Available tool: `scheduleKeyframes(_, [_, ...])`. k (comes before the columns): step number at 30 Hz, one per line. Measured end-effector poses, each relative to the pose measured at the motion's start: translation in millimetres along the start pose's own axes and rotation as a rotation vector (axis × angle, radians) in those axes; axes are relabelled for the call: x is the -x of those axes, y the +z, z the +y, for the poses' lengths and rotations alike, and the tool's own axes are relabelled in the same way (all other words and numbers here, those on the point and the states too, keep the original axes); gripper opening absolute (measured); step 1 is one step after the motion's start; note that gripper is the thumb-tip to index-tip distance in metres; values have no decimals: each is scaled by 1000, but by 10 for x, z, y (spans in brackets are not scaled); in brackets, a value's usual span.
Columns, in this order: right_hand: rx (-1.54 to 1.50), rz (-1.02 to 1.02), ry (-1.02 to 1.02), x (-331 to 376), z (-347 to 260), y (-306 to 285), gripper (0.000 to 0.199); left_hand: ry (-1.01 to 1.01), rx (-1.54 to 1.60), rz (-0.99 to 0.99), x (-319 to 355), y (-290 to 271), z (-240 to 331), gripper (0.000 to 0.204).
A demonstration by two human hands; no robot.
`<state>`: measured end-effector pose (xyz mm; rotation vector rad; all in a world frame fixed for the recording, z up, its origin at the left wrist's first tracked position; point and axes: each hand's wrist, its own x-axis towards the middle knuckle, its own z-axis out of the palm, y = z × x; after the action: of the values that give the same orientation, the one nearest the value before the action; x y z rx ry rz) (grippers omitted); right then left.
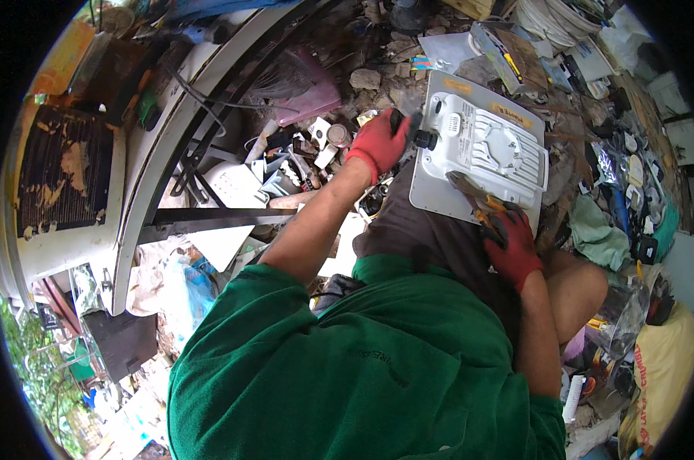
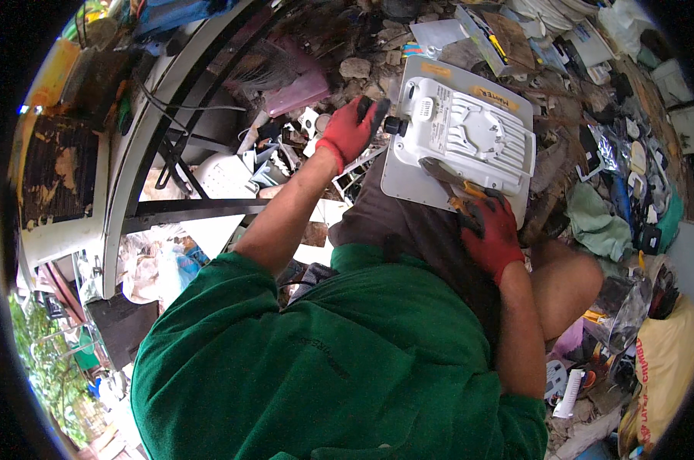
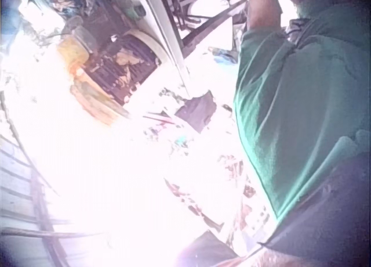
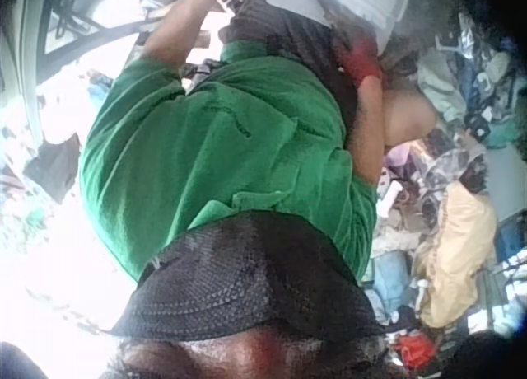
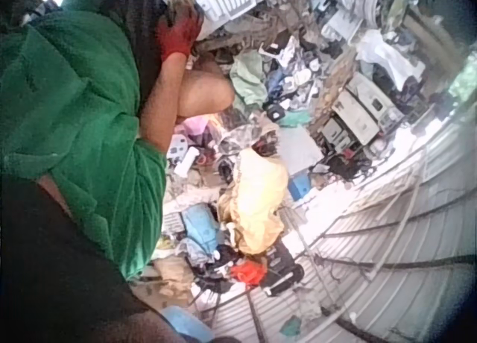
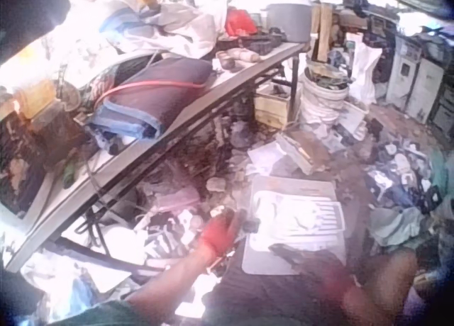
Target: The person disassembles the casing of an electronic component using pliers and a blade, prying apart the plastic shell and removing internal parts by hand.
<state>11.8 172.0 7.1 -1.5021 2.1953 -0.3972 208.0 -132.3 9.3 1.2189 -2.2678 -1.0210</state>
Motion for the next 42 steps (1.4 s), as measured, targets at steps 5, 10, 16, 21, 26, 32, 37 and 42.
scheduleKeyframes(5, [61,15,-21,18,77,91,68,488,283,-187,68,-91,-41,24])
scheduleKeyframes(10, [43,-40,10,-27,43,26,69,197,79,-133,15,31,-67,37])
scheduleKeyframes(16, [61,-10,27,20,3,31,68,-30,-175,-4,-13,8,133,45])
scheduleKeyframes(21, [51,-21,-19,-37,-87,-61,63,465,360,-139,68,-43,-66,26])
scheduleKeyframes(26, [30,-14,-25,-48,-110,-72,61,38,5,-136,-10,39,-57,29])
scheduleKeyframes(32, [71,64,-46,8,-25,20,63,362,205,-96,94,-5,16,31])
scheduleKeyframes(37, [46,10,-43,-20,-36,-14,64,284,276,-220,100,-33,-51,31])
scheduleKeyframes(42, [28,7,-2,10,-68,-27,64,28,14,-184,11,-45,-59,44])
